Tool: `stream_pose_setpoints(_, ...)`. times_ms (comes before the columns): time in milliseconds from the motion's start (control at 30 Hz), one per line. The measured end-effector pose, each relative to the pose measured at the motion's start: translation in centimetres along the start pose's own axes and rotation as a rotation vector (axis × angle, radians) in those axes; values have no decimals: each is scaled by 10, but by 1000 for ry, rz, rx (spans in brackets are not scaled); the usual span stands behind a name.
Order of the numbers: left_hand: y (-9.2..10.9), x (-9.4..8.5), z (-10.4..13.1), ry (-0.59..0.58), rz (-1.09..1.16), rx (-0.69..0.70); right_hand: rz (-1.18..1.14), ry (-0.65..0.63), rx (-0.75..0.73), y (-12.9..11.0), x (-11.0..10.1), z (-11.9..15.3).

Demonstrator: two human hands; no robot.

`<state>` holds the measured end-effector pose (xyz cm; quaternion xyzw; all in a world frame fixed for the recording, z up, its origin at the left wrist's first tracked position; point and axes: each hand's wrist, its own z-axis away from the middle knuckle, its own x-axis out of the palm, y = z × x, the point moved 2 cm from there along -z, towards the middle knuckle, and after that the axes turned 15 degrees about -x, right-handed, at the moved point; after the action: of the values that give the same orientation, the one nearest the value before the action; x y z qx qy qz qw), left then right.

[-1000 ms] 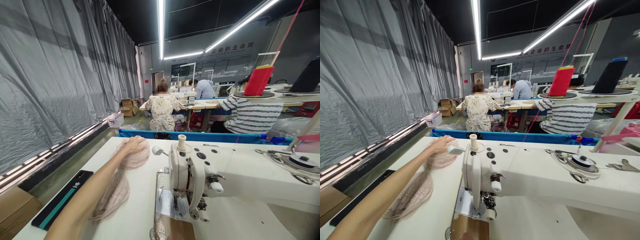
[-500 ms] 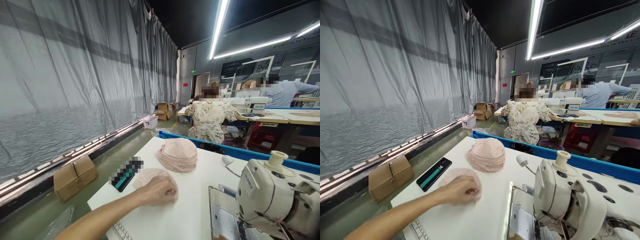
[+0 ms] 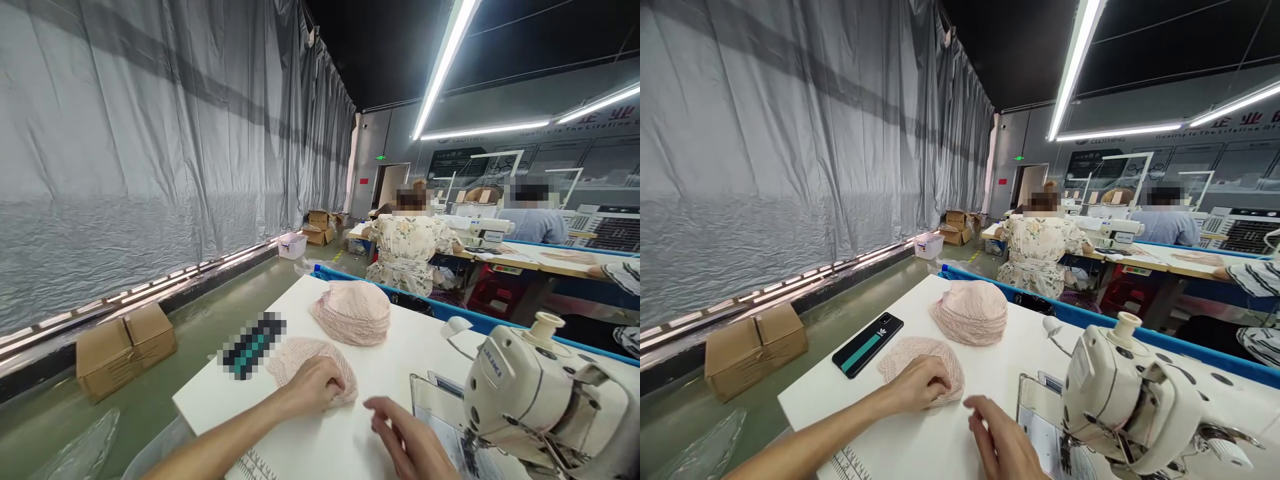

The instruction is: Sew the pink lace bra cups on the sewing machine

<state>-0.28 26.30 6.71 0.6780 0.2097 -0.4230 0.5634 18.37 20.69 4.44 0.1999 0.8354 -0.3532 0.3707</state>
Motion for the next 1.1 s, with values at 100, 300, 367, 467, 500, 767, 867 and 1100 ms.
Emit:
stream_pose_setpoints(100,-1,-4,3,-37,9,-4,49,-30,-20,4,14,-29)
stream_pose_setpoints(300,-4,-7,5,-111,17,-21,99,-145,9,10,27,-37)
stream_pose_setpoints(367,-5,-5,4,-113,11,-27,102,-177,14,9,25,-35)
stream_pose_setpoints(467,-5,-3,3,-111,-6,-32,99,-219,10,8,22,-33)
stream_pose_setpoints(500,-5,-3,3,-115,-11,-31,98,-228,9,8,22,-33)
stream_pose_setpoints(767,-4,-5,0,-140,-50,-58,78,-181,-15,14,27,-37)
stream_pose_setpoints(867,-3,1,-1,-99,-57,-75,50,-151,-34,17,26,-39)
stream_pose_setpoints(1100,-3,8,1,-21,11,-77,19,-31,-36,9,24,-32)
